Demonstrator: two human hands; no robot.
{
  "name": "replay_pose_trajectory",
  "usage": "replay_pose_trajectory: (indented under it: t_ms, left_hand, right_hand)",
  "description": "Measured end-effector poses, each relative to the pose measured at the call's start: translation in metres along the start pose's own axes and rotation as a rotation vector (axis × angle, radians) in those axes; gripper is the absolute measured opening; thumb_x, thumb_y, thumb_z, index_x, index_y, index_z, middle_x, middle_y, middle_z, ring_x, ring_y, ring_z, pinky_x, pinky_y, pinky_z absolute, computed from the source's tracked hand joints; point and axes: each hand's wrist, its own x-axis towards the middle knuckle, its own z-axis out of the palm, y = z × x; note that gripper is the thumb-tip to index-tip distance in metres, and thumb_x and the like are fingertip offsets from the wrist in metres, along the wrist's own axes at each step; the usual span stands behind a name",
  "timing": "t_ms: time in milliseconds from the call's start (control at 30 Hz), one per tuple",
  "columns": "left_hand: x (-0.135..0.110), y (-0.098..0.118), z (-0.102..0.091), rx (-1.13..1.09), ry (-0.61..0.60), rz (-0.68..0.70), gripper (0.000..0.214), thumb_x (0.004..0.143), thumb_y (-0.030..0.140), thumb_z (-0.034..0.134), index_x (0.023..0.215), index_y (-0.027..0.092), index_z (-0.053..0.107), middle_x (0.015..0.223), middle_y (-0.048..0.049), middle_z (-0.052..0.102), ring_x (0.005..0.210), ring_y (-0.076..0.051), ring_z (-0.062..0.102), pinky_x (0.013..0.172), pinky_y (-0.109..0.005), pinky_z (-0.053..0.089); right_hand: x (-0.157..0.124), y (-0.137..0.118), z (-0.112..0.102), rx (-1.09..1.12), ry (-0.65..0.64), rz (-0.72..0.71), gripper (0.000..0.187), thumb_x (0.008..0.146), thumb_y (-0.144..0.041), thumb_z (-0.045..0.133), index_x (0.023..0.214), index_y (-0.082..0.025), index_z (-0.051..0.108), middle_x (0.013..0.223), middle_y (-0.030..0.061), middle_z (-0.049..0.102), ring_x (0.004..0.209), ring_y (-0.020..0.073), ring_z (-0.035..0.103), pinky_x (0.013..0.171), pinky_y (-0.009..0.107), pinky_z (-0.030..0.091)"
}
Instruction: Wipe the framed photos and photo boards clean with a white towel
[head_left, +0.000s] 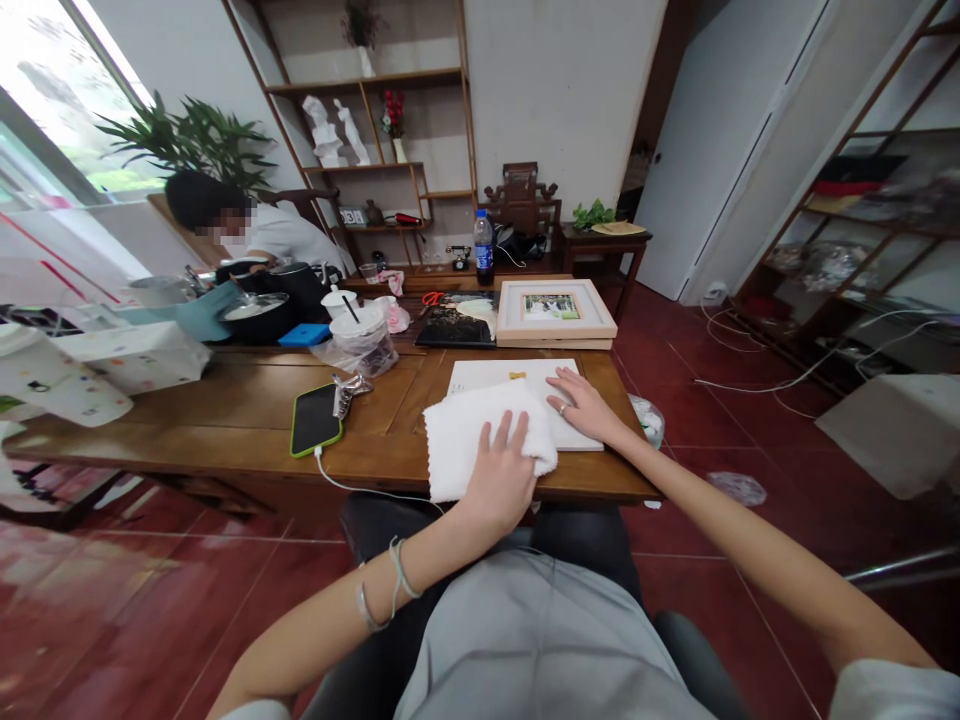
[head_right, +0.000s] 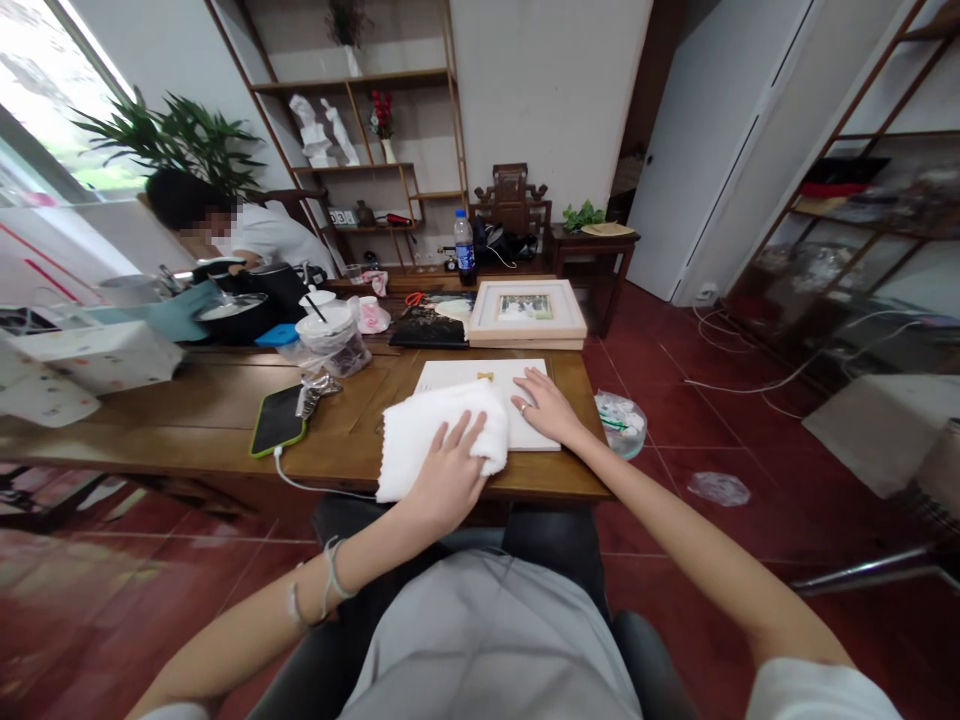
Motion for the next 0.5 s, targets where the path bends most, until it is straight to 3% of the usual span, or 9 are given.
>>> replay_pose_trajectory:
  t_ms: [133, 367, 500]
  left_hand:
    - [0.020, -0.015, 0.004, -0.021, 0.038, -0.008, 0.029, 0.088, 0.023, 0.048, 0.106, 0.016, 0.069, 0.148, -0.0139, 0.036, 0.137, -0.036, 0.030, 0.108, -0.055, 0.030]
    - [0.098, -0.052, 0.023, -0.033, 0.065, -0.110, 0.033, 0.091, 0.029, 0.046, 0.115, 0.015, 0.065, 0.148, -0.0127, 0.037, 0.137, -0.031, 0.030, 0.109, -0.051, 0.028]
    - [0.123, -0.063, 0.032, -0.027, 0.088, -0.149, 0.033, 0.091, 0.031, 0.046, 0.114, 0.015, 0.065, 0.147, -0.0128, 0.039, 0.136, -0.032, 0.031, 0.109, -0.052, 0.026]
  right_hand:
    - [0.000, 0.000, 0.000, 0.020, 0.008, -0.005, 0.043, 0.086, -0.035, 0.053, 0.126, -0.019, 0.058, 0.144, 0.0122, 0.044, 0.137, 0.0272, 0.033, 0.113, 0.049, 0.026]
    - [-0.002, 0.003, -0.002, 0.015, -0.017, -0.020, 0.046, 0.086, -0.035, 0.054, 0.128, -0.020, 0.056, 0.146, 0.0108, 0.042, 0.138, 0.0265, 0.031, 0.114, 0.048, 0.025]
    - [-0.002, 0.001, -0.002, 0.005, -0.023, 0.003, 0.047, 0.086, -0.036, 0.053, 0.129, -0.017, 0.056, 0.147, 0.0126, 0.040, 0.139, 0.0265, 0.030, 0.114, 0.046, 0.024]
